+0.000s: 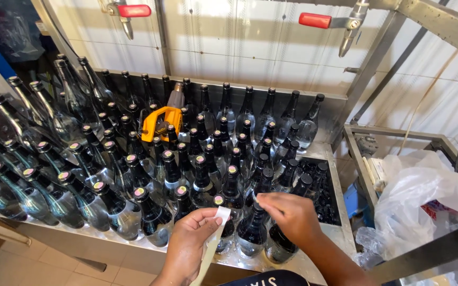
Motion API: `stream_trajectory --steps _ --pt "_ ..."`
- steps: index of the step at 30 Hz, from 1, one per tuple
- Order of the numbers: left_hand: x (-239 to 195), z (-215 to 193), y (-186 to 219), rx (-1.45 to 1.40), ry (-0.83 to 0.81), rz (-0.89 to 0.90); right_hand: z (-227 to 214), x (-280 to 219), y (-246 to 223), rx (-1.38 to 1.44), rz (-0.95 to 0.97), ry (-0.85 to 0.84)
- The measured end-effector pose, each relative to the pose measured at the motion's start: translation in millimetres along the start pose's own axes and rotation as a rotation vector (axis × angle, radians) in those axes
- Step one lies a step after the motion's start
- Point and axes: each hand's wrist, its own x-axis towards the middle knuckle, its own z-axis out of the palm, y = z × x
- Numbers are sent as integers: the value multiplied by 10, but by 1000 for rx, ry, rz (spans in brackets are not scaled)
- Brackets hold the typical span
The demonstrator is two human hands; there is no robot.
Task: Filling glass bottles from a tap and manually applying labels to the bottle necks.
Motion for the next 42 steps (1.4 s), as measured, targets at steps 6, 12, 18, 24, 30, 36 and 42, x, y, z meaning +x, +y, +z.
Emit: stream_trajectory --steps 6,12,18,24,30,36,42 --pt "-113 146 151 -1 -29 -71 101 -208 1 -79 35 -104" --pt "-28 117 96 30 -24 -38 119 -258 -6 -99 -110 -76" --pt "-82 208 165 -103 -48 -87 176 -350 5 -137 -6 -65" --pt "-127 242 207 -94 -43 -120 112 -236 -51 118 429 -259" --pt "-2 146 -36 -33 -73 17 -60 -52 -317 -121 -83 -146" --pt "-59 185 -149 291 -106 119 -204 275 -735 367 99 13" --pt "-132 169 -104 559 -109 313 -204 314 -684 520 325 -123"
